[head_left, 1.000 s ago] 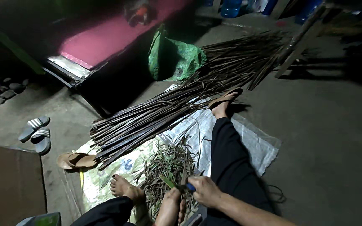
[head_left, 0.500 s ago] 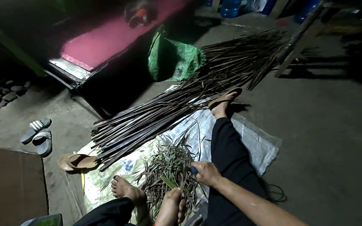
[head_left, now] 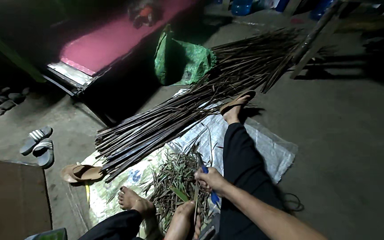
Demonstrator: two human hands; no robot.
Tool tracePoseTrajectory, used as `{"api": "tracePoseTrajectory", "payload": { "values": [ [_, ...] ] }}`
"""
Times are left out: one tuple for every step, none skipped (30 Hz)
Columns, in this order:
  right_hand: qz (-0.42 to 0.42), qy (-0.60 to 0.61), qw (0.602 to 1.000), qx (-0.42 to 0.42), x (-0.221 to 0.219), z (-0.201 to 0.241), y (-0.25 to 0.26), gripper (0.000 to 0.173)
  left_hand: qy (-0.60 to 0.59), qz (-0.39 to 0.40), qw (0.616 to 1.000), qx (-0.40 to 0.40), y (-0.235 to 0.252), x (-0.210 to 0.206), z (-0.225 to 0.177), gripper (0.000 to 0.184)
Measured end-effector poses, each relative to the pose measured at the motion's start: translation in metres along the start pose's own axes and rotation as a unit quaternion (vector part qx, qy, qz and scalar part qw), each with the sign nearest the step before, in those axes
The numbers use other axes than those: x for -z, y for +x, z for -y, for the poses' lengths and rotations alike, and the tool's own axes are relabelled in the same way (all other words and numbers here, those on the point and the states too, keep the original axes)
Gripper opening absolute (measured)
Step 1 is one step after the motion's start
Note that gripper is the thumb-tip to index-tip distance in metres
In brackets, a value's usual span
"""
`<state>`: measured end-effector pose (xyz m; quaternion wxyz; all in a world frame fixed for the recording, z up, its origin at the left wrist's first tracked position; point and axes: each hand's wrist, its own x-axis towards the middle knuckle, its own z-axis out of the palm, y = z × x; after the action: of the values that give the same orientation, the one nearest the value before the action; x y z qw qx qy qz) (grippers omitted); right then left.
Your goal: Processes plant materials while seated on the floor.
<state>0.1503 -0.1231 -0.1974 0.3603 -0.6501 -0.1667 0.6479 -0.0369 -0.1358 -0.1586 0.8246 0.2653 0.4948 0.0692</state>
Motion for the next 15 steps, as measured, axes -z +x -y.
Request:
{"api": "tracePoseTrajectory", "payload": {
  "values": [
    [-0.031, -0.001, 1.000, 0.002, 0.003, 0.003, 0.004, 0.015, -0.002, -0.001, 1.000, -0.002, -0.001, 0.001, 0.001, 0.040],
    [-0.057, -0.022, 0.998, 0.013, 0.006, 0.004, 0.007, 0.019, 0.002, -0.004, 1.000, -0.002, -0.002, 0.002, 0.001, 0.039],
    [-0.071, -0.074, 0.994, 0.029, 0.009, 0.004, 0.008, 0.025, 0.006, -0.012, 1.000, -0.002, -0.002, 0.003, 0.001, 0.038],
    [-0.063, -0.146, 0.986, 0.048, 0.012, 0.003, 0.005, 0.030, 0.008, -0.020, 1.000, 0.000, -0.001, 0.003, 0.000, 0.037],
    [-0.033, -0.222, 0.972, 0.065, 0.013, 0.003, -0.002, 0.033, 0.008, -0.027, 1.000, 0.003, 0.000, 0.003, -0.001, 0.037],
    [0.001, -0.294, 0.952, 0.088, 0.011, 0.000, -0.011, 0.034, 0.006, -0.031, 0.999, 0.005, 0.002, 0.003, -0.002, 0.037],
    [0.032, -0.364, 0.924, 0.114, 0.009, -0.005, -0.020, 0.032, 0.003, -0.032, 0.999, 0.005, 0.003, 0.003, -0.002, 0.036],
    [0.058, -0.427, 0.892, 0.135, 0.005, -0.010, -0.028, 0.028, -0.001, -0.030, 1.000, 0.004, 0.004, 0.003, -0.002, 0.036],
    [0.076, -0.479, 0.861, 0.151, 0.001, -0.015, -0.034, 0.024, -0.005, -0.028, 1.000, 0.002, 0.004, 0.003, -0.002, 0.035],
    [0.087, -0.518, 0.836, 0.157, -0.003, -0.018, -0.039, 0.022, -0.007, -0.025, 1.000, 0.000, 0.004, 0.004, -0.001, 0.034],
    [0.091, -0.544, 0.819, 0.159, -0.004, -0.019, -0.040, 0.022, -0.007, -0.023, 1.000, 0.000, 0.004, 0.004, 0.000, 0.033],
    [0.086, -0.560, 0.808, 0.164, -0.004, -0.019, -0.039, 0.022, -0.006, -0.020, 1.000, 0.000, 0.003, 0.004, 0.000, 0.033],
    [0.076, -0.572, 0.798, 0.173, -0.003, -0.019, -0.036, 0.022, -0.005, -0.019, 1.000, 0.001, 0.003, 0.003, 0.000, 0.034],
    [0.067, -0.579, 0.792, 0.182, 0.000, -0.018, -0.032, 0.021, -0.003, -0.018, 1.000, 0.001, 0.002, 0.003, -0.001, 0.036],
    [0.062, -0.584, 0.787, 0.188, 0.003, -0.018, -0.029, 0.020, -0.001, -0.016, 1.000, 0.000, 0.002, 0.003, -0.001, 0.037]
  ]
}}
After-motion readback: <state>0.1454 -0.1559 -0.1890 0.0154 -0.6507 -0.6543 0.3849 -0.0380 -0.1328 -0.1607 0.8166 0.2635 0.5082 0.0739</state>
